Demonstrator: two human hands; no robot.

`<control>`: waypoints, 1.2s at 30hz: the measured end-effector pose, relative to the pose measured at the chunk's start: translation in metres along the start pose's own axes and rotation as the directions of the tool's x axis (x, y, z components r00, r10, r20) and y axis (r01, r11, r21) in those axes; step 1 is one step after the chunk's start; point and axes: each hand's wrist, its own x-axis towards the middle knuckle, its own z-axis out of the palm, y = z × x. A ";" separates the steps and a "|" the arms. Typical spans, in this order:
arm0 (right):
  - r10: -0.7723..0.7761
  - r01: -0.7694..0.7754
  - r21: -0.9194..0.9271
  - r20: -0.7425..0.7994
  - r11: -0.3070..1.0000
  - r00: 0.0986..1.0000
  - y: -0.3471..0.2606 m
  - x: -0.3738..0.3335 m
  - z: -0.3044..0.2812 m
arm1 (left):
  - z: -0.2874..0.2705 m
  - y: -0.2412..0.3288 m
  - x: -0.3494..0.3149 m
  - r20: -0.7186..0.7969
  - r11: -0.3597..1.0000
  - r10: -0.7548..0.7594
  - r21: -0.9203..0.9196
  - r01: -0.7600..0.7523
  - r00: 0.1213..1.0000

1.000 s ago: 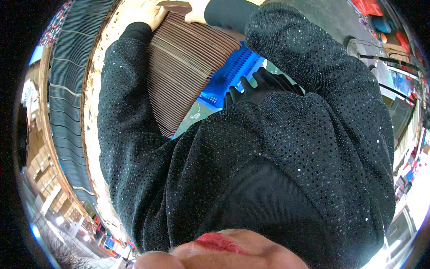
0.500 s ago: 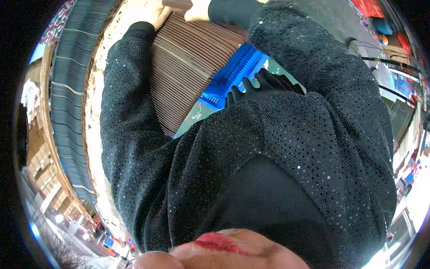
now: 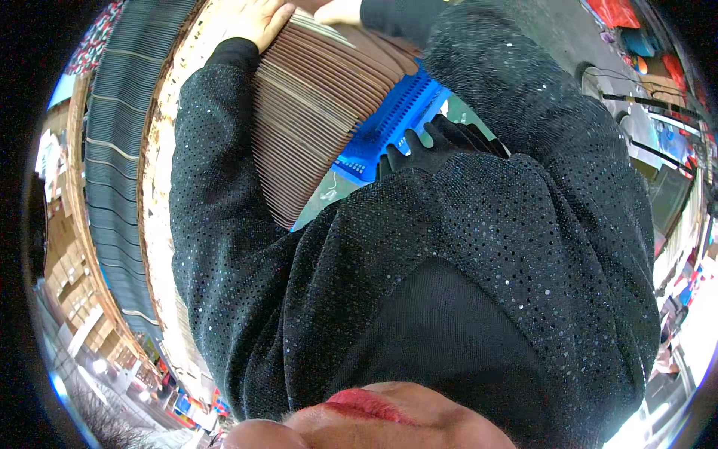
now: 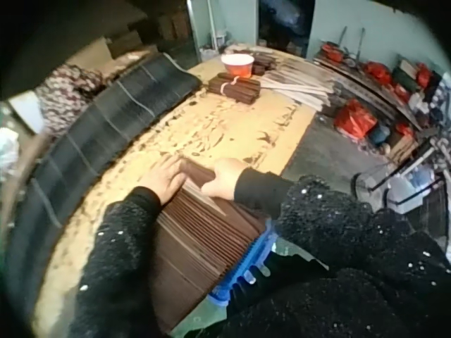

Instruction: Organizing thin brown strips on a workbench and tying them into bundles using white string.

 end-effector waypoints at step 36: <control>0.008 -0.040 -0.239 -0.132 0.970 0.991 -0.026 0.024 -0.033 | 0.006 -0.004 0.003 -0.093 0.998 0.068 -0.008 -0.069 0.993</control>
